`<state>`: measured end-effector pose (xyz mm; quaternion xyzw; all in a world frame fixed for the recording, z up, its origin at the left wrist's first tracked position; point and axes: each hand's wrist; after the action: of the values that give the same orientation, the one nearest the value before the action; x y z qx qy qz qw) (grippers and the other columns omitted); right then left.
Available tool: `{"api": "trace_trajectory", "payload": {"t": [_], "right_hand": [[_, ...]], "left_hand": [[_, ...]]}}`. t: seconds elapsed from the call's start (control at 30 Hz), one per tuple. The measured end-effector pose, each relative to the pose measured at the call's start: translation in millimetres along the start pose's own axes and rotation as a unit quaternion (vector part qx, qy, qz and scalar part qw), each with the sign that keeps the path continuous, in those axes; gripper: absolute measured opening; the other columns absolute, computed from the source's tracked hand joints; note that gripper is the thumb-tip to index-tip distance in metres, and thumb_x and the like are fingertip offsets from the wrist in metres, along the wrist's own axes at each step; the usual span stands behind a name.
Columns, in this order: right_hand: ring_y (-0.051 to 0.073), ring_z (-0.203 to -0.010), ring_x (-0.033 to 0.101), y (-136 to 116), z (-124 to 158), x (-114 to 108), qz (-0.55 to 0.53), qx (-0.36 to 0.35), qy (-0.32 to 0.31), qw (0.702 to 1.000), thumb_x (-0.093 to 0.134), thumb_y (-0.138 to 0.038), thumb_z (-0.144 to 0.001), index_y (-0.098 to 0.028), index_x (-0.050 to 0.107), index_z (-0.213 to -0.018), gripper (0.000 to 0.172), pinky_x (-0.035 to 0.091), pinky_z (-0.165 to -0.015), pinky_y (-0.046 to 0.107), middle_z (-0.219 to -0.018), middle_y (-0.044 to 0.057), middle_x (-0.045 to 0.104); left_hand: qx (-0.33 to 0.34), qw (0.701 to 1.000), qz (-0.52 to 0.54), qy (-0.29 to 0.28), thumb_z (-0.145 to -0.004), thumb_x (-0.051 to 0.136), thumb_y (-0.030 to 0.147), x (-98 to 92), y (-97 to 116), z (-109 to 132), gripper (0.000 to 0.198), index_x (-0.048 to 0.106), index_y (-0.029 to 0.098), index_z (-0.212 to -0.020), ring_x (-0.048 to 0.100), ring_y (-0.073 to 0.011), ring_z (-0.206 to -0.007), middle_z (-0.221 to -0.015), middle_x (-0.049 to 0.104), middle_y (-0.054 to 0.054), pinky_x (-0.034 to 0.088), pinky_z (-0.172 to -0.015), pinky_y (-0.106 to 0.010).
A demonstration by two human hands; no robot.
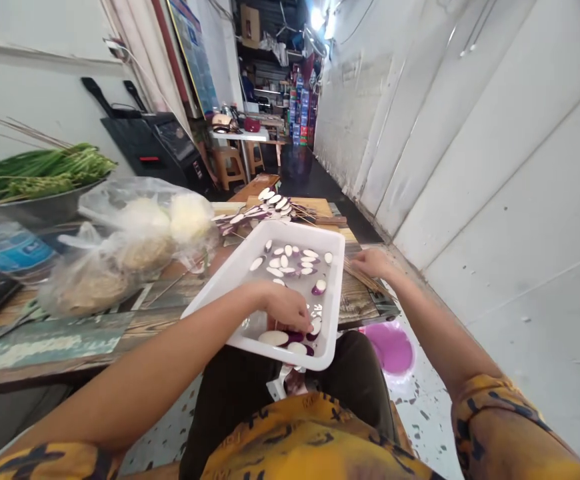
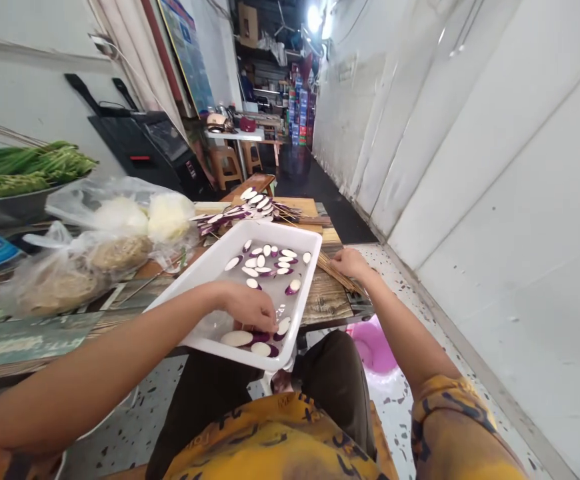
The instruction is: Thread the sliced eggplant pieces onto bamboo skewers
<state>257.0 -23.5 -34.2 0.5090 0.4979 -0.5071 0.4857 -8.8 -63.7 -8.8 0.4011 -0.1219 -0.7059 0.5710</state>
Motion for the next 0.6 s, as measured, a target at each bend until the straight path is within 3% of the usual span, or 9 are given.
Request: {"api": "trace_trajectory", "payload": {"t": [0.13, 0.3, 0.4, 0.6], "right_hand": [[0.018, -0.08, 0.063, -10.4, 11.4, 15.0, -0.003, -0.01, 0.025, 1.0, 0.049, -0.029, -0.085, -0.017, 0.073, -0.088, 0.028, 0.039, -0.063, 0.023, -0.091, 0.009, 0.072], [0.021, -0.079, 0.064, -15.8, 9.2, 12.5, -0.008, 0.001, 0.05, 0.999, 0.047, -0.025, -0.083, -0.015, 0.073, -0.083, 0.028, 0.038, -0.061, 0.025, -0.087, 0.012, 0.072], [0.022, -0.076, 0.064, -14.9, 5.2, 10.9, -0.022, 0.014, 0.068, 0.997, 0.048, -0.023, -0.08, -0.015, 0.073, -0.08, 0.026, 0.038, -0.058, 0.025, -0.083, 0.011, 0.072], [0.021, -0.078, 0.064, -17.8, -6.3, 4.7, -0.083, 0.026, 0.136, 0.987, 0.046, -0.023, -0.081, -0.013, 0.07, -0.082, 0.026, 0.04, -0.063, 0.025, -0.083, 0.011, 0.072]], "left_hand": [[0.026, 0.998, 0.025, -0.042, -0.056, 0.073, 0.028, -6.3, -0.6, 3.7, 0.023, 0.076, 0.024, -0.079, 0.059, -0.0162, -0.063, -0.073, 0.071, -0.001, 0.042, -0.055, -0.022], [0.08, 0.986, 0.029, 0.145, -0.06, 0.066, 0.017, -20.2, -10.9, 0.0, 0.025, 0.075, 0.022, -0.083, 0.06, -0.016, -0.076, -0.08, 0.072, 0.0, 0.041, -0.068, -0.021], [0.06, 0.973, 0.09, 0.205, -0.063, 0.064, 0.022, -26.9, -18.5, -2.6, 0.028, 0.073, 0.021, -0.089, 0.059, -0.015, -0.073, -0.079, 0.071, 0.0, 0.041, -0.064, -0.02], [0.055, 0.948, 0.261, 0.173, -0.063, 0.069, 0.03, -28.0, -21.9, -4.0, 0.025, 0.066, 0.019, -0.085, 0.059, -0.0137, -0.073, -0.083, 0.07, -0.003, 0.042, -0.059, -0.02]]}}
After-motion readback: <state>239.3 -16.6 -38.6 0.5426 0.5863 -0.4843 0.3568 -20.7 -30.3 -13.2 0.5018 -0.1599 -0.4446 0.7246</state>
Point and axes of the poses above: each hand's wrist, its own z-axis away from the middle knuckle, its own x-axis out of the palm, y = z × x
